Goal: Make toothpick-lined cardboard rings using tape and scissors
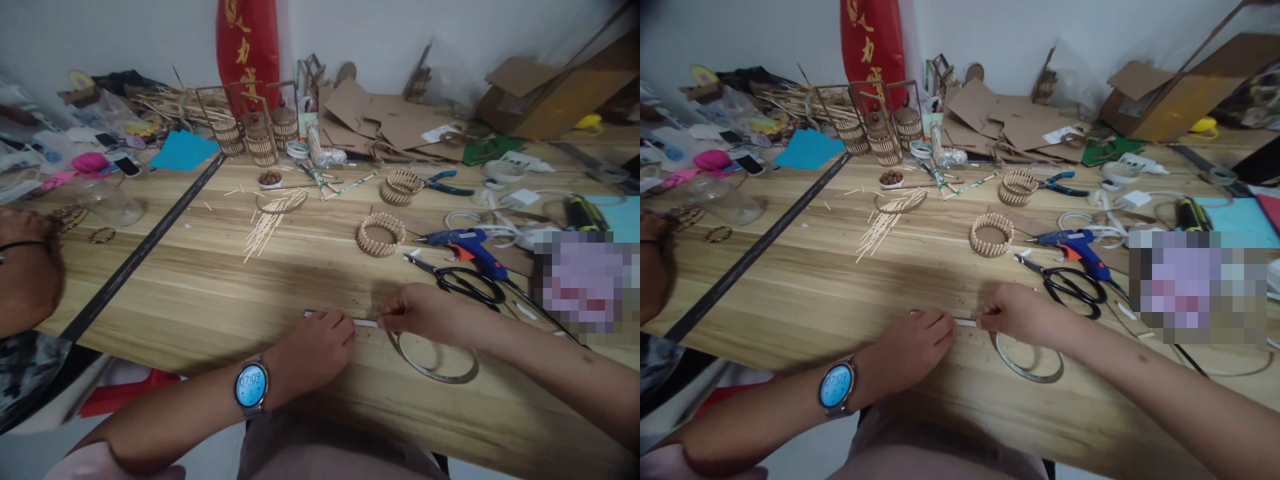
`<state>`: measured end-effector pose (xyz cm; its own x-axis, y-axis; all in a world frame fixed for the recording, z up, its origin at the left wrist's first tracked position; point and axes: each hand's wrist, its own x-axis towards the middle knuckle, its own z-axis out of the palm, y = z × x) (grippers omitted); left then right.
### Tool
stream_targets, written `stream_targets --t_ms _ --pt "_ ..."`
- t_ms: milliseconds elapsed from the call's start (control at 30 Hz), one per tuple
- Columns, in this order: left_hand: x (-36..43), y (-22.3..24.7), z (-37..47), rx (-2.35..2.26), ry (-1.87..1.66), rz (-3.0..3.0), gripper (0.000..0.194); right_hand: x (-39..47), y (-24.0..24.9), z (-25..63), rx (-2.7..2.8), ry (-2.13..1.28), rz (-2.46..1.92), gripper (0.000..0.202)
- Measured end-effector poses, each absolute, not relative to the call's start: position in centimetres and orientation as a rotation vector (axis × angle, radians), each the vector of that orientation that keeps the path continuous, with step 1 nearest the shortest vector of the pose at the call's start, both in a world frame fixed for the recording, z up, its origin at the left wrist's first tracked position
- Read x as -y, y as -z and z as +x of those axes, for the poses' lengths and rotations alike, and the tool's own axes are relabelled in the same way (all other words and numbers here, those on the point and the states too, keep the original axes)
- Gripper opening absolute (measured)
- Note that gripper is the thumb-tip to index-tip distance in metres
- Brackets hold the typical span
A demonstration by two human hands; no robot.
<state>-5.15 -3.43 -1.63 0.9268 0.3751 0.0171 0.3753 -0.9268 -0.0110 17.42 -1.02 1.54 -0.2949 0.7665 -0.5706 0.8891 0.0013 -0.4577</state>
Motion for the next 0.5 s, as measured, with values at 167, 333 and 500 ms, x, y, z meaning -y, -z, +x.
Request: stream_targets --t_ms 167,333,500 --pt "3.53 1.93 -5.23 0.583 0.05 -3.054 0.019 1.02 -0.82 17.72 -2.102 1.135 1.768 0.027" --pt "3.53 2.22 -5.28 0.592 0.08 -3.035 0.018 0.84 -0.63 17.69 -2.104 1.089 1.757 0.026" --pt "3.58 2.22 -5.29 0.59 0.09 -3.026 0.019 0.8 -0.48 17.52 -2.103 1.035 1.744 0.025"
